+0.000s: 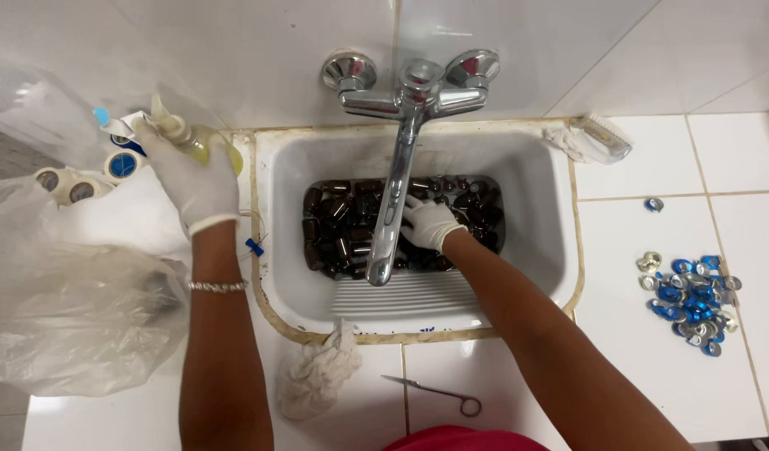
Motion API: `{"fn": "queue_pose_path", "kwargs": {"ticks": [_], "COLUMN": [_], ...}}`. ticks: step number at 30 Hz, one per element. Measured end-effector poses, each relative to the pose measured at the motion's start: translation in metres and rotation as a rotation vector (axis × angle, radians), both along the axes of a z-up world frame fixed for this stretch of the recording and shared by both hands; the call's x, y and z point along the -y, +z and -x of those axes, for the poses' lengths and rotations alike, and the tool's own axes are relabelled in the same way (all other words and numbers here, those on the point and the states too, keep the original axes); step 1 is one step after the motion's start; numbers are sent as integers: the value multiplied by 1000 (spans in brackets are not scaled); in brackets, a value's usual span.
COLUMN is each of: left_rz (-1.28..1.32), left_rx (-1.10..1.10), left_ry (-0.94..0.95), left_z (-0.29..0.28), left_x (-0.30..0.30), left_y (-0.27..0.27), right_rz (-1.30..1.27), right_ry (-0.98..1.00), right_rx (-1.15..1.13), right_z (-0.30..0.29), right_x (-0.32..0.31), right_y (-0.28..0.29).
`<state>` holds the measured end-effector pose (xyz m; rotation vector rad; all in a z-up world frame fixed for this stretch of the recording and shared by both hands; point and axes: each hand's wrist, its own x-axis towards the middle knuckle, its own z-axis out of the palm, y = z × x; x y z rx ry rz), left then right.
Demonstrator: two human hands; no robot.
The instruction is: The person washes small brown glass bottles in a sink filled with soapy water. They pick up bottles one at a time, rinse them under running water from the faucet, and place them back into the sink. The person wears white gloves throughout the process.
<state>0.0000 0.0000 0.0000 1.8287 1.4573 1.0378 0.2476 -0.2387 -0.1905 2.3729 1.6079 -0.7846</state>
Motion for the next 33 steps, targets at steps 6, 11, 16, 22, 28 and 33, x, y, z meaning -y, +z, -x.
{"fn": "queue_pose_path", "kwargs": {"ticks": [6, 11, 16, 22, 28, 33], "left_rz": [-186, -131, -132, -522, 148, 369], "left_rx": [-30, 257, 224, -106, -152, -392], "left_ry": [11, -217, -675, -665, -895, -780], "left_z": [-6, -4, -14, -24, -45, -66], "left_x": [103, 196, 274, 334, 326, 303], "left_y": [49, 77, 68, 72, 43, 19], "right_rz": [120, 229, 410, 556, 129, -330], "right_ry": [27, 4, 137, -162, -243, -535], "right_rx": [-119, 2, -140, -87, -278, -803], "right_z": [-6, -13, -14, -32, -32, -4], "right_x": [9, 18, 16, 19, 45, 94], "right_y": [-48, -37, 1, -2, 60, 163]}}
